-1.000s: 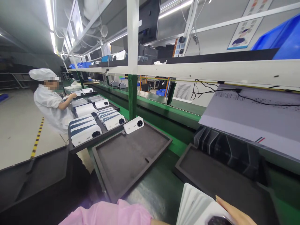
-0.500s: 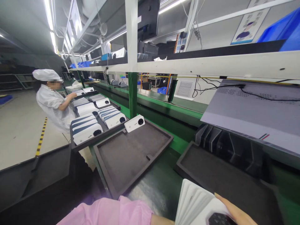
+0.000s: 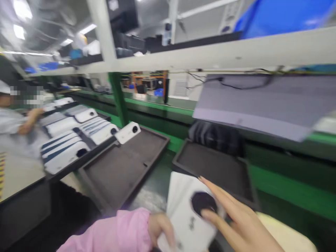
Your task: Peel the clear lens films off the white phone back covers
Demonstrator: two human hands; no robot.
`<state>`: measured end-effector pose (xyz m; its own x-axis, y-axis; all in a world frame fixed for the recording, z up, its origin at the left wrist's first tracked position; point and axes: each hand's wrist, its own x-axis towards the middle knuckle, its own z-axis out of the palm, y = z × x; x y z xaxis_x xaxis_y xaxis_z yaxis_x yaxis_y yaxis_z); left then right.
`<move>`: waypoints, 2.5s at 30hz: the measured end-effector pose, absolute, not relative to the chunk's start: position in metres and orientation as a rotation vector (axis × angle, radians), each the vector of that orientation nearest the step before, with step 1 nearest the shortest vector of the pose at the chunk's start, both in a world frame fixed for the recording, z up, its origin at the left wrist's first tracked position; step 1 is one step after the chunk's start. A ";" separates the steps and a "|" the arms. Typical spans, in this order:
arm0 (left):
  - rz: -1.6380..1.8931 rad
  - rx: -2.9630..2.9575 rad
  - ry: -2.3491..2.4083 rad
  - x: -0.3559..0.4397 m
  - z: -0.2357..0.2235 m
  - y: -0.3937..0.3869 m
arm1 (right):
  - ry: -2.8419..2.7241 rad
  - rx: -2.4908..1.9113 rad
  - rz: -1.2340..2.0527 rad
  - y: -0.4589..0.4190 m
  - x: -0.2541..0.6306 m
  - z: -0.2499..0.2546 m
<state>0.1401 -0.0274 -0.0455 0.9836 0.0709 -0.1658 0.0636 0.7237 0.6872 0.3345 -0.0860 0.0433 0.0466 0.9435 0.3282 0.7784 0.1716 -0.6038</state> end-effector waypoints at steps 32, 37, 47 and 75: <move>-0.041 1.033 0.220 0.135 -0.007 -0.010 | -1.378 -1.579 0.348 -0.090 0.318 0.094; -0.050 1.148 0.243 0.133 -0.007 -0.008 | -1.398 -1.573 0.345 -0.091 0.323 0.094; -0.018 0.625 0.180 0.137 -0.005 -0.012 | -1.815 -1.341 0.249 -0.115 0.300 0.108; -0.302 0.302 0.187 0.141 0.008 -0.018 | -0.968 -1.540 0.370 -0.100 0.355 0.095</move>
<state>0.1412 -0.0176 0.0081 0.9381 -0.2631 -0.2253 0.3187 0.9105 0.2636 0.3555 -0.0996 0.0945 0.6005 0.7458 0.2885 0.3636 0.0667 -0.9292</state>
